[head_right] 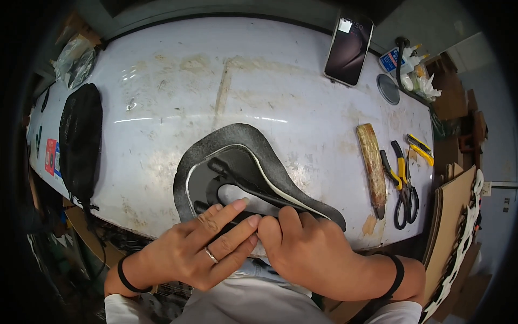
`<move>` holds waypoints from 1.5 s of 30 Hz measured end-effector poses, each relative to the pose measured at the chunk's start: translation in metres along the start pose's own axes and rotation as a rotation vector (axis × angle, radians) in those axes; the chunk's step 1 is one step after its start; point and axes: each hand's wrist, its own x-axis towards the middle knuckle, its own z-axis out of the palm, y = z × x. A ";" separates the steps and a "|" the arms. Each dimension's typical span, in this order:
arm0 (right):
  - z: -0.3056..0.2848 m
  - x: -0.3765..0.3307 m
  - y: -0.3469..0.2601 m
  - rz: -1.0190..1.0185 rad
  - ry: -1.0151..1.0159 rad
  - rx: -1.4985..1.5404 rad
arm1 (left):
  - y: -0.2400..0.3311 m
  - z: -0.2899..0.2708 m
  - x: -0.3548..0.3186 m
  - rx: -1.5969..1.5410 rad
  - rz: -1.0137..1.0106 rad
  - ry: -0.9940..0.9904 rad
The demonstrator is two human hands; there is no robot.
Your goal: The person uses pliers and a wooden tool to pull and press a black cover onto a bicycle saddle. They turn the saddle over to press the surface by hand before placing it into a heating machine and performing final adjustments with the tools.
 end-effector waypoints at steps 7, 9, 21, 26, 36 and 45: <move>-0.010 0.006 0.004 0.017 -0.085 0.088 | -0.004 -0.007 0.003 0.039 0.038 -0.121; -0.011 0.009 0.007 0.024 -0.091 0.124 | -0.006 -0.008 0.003 0.009 0.018 -0.138; 0.019 -0.036 0.022 0.206 0.427 0.159 | -0.031 -0.043 0.054 -0.167 -0.002 -0.434; 0.019 -0.039 0.023 0.127 0.238 0.010 | -0.037 -0.048 0.057 -0.166 0.026 -0.481; 0.021 -0.034 0.026 -0.003 0.281 -0.107 | -0.033 -0.049 0.056 -0.091 0.087 -0.510; 0.032 -0.036 0.030 -0.178 0.338 -0.021 | -0.016 -0.028 0.037 0.280 0.155 -0.348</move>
